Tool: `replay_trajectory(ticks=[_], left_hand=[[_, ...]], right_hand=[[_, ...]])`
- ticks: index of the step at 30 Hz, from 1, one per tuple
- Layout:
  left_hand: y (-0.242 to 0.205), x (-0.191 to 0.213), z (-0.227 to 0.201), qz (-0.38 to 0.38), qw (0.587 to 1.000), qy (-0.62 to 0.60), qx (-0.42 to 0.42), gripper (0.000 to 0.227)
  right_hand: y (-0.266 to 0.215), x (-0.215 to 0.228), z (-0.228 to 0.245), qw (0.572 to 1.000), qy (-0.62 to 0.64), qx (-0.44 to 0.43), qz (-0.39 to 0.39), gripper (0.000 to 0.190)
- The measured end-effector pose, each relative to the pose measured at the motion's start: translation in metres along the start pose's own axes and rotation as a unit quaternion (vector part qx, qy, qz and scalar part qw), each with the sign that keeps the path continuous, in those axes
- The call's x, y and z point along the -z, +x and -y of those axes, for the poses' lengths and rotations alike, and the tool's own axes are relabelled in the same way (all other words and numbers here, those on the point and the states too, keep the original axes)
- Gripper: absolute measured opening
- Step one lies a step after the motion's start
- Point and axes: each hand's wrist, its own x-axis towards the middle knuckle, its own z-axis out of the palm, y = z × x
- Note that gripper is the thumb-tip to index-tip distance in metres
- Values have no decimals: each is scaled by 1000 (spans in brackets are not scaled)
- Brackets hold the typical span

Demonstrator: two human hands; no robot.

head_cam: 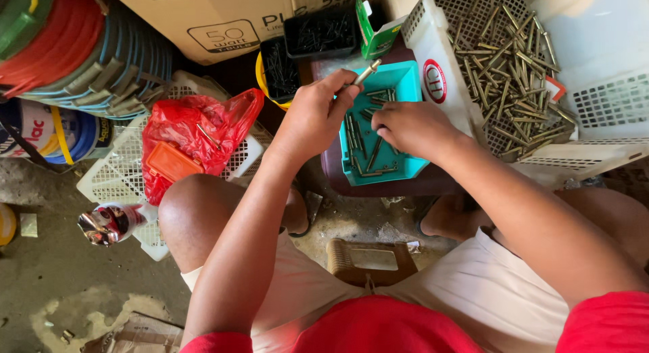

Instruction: The person sits at a low table and repeatedly picks up metal fasteners from a white basket and a teal tray. They insert a small pin into each fastener by hand and place the assembled items back into the teal tray.

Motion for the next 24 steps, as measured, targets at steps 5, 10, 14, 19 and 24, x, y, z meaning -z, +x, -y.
replay_trajectory(ticks=[5, 10, 14, 19, 24], left_hand=[[-2, 1, 1, -9, 1000, 1, -8, 13], [-4, 2, -2, -16, 1000, 8, -20, 12], [-5, 0, -1, -16, 1000, 4, -23, 11], [-5, 1, -2, -18, 1000, 5, -16, 11], [-4, 0, 3, -16, 1000, 6, -18, 13]], right_hand=[[4, -31, -6, 997, -44, -12, 66, 15], [12, -45, -2, 999, -7, -29, 38, 28], [31, -116, -27, 984, -121, 9, -130, 16], [49, -168, -51, 976, -121, 41, -177, 24], [47, -168, -49, 988, -76, 21, -135, 15]])
